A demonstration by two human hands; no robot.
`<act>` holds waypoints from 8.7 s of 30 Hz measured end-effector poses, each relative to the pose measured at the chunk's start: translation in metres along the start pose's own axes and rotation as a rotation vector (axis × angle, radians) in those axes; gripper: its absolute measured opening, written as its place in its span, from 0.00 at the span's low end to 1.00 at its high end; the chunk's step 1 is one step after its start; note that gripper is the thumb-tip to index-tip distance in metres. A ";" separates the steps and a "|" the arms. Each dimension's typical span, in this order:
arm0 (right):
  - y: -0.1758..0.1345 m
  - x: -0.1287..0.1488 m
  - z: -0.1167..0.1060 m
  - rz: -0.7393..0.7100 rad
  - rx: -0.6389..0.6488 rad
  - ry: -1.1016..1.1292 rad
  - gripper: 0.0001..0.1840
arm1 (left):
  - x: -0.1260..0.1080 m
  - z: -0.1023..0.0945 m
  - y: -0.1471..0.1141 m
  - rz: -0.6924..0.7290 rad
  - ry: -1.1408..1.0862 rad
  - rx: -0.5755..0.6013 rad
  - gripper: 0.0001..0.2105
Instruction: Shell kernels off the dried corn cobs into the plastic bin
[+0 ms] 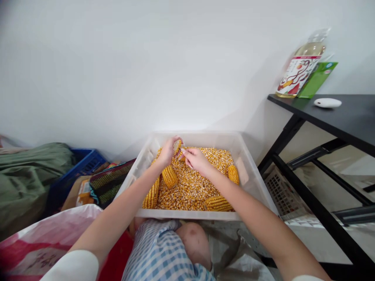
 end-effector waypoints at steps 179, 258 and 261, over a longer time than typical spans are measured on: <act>-0.005 -0.135 -0.012 0.116 0.508 -1.446 0.19 | 0.167 0.030 -0.017 -0.451 0.742 0.968 0.19; -0.027 -0.160 -0.011 0.133 0.508 -1.651 0.15 | 0.169 0.033 -0.013 -0.373 0.847 1.001 0.16; -0.024 -0.157 -0.010 0.085 0.565 -1.659 0.15 | 0.171 0.033 -0.013 -0.389 0.838 0.992 0.15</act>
Point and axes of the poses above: each hand's wrist, its own y-axis towards the middle knuckle, its own z-axis out of the palm, x = y × z, the point moved 9 cm from there along y, towards the middle knuckle, and after that the axes turned 1 degree about x, right-handed, at the moved point
